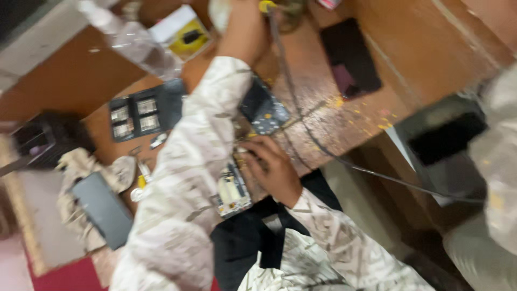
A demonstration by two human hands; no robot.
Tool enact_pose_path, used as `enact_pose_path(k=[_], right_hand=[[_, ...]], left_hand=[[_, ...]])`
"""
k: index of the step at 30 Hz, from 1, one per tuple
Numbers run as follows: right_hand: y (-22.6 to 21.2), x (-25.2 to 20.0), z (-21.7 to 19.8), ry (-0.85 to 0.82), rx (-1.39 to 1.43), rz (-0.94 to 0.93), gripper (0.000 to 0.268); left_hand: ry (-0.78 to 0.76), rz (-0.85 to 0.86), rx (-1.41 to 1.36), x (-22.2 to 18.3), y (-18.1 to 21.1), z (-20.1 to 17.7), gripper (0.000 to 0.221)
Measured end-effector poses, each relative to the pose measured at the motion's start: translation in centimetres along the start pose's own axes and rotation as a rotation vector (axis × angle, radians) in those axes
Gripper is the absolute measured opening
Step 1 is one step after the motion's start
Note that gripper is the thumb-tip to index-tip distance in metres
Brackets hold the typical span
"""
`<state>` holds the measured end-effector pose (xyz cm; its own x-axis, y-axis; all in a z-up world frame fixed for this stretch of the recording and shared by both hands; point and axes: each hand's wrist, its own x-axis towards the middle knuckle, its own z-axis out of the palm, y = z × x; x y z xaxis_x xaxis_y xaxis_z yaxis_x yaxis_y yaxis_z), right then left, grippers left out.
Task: The person uses a soldering iron to heat and remove a small circuit board from a disassembled smartphone chassis. They then pick up a larger motherboard, apply heat to its components, and place it into the phone's frame. The person handles the motherboard and the chassis throughout the process.
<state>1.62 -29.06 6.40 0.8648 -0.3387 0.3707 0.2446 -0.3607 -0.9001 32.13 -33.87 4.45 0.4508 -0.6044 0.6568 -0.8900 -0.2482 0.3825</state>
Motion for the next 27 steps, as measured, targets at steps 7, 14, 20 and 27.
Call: enact_pose_path(k=[7,14,20,27], right_hand=[[1.1,-0.7,0.8,0.008,-0.112,-0.019,0.026],[2.1,-0.9,1.0,-0.019,-0.288,-0.030,0.023],[3.4,-1.5,0.8,-0.028,-0.160,-0.065,0.032],[2.3,-1.4,1.8,-0.101,-0.337,-0.059,0.035]], left_hand=[[0.288,-0.039,-0.125,-0.1,9.7,-4.9,0.034],[0.375,0.203,0.220,-7.5,21.5,-19.2,0.020],[0.270,0.073,0.198,-20.7,25.9,-27.1,0.062],[0.336,-0.084,0.213,-29.8,23.3,-24.0,0.068]])
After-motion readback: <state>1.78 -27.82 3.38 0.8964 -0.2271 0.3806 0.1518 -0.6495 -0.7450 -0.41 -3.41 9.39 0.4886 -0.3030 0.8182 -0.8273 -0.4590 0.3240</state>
